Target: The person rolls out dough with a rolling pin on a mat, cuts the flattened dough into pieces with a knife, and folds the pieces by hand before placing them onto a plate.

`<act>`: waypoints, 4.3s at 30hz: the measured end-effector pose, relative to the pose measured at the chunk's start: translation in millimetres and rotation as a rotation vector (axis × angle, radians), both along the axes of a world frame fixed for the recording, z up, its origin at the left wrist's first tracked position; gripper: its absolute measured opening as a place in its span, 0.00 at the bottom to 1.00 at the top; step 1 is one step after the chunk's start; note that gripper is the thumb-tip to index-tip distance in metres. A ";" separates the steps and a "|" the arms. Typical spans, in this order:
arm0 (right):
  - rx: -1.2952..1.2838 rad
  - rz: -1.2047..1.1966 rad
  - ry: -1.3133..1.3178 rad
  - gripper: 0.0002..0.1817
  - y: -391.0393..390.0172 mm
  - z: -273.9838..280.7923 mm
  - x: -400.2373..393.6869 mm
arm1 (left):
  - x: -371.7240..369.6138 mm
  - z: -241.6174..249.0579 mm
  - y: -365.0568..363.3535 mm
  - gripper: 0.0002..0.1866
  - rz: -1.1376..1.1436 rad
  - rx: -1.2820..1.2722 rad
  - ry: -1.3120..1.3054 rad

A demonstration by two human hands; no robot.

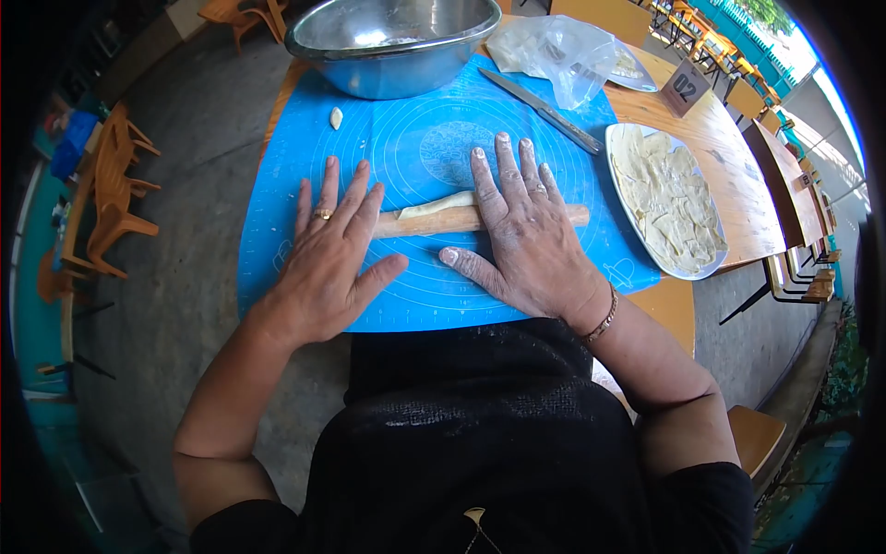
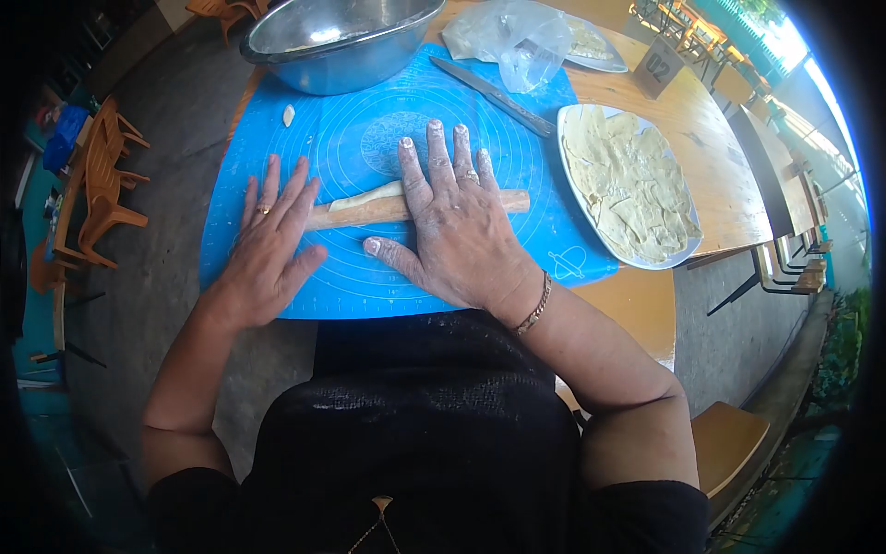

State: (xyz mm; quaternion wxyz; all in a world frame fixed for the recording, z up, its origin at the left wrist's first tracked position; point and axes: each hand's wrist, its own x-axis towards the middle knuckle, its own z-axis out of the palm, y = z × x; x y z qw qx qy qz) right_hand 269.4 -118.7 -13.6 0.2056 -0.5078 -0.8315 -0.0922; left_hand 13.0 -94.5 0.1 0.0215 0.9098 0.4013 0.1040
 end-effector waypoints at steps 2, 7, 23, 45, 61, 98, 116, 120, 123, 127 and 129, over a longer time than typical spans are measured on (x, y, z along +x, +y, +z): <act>0.004 -0.002 0.006 0.54 1.0 -0.3 -0.1 | 3.0 4.8 9.0 0.45 0.010 -0.028 -0.019; -0.014 0.002 0.008 0.53 -0.8 1.9 0.3 | 24.1 20.2 32.8 0.34 -0.087 -0.139 -0.305; -0.019 0.101 0.178 0.39 -10.7 -2.7 13.2 | 39.4 28.7 47.3 0.14 -0.068 -0.557 -0.395; 0.098 0.138 0.158 0.15 -46.1 30.0 22.4 | 36.8 21.7 58.7 0.11 0.131 -1.044 -0.834; -0.253 -0.103 0.601 0.12 -32.6 46.5 49.1 | -13.5 11.2 27.2 0.31 -0.024 -1.309 -1.428; -0.419 0.024 0.509 0.08 27.2 15.9 -4.1 | 42.4 6.0 -4.4 0.14 0.319 -0.221 -0.540; -0.121 -0.005 0.336 0.12 20.1 41.4 30.4 | 12.4 5.5 -29.9 0.23 -0.066 0.175 -0.555; -0.199 0.165 0.335 0.15 -1.2 39.6 22.5 | -14.6 29.1 -7.3 0.24 -0.139 0.395 -0.759; -0.216 0.231 0.307 0.16 -1.9 24.8 19.5 | 5.8 32.8 -11.9 0.27 -0.148 0.342 -0.548; -0.107 0.147 0.160 0.22 -3.0 16.2 15.1 | 24.4 -1.4 -7.7 0.35 -0.096 -0.064 -0.415; -0.045 0.109 0.107 0.26 -7.6 11.5 10.2 | 23.0 -4.4 -7.5 0.35 -0.102 -0.064 -0.404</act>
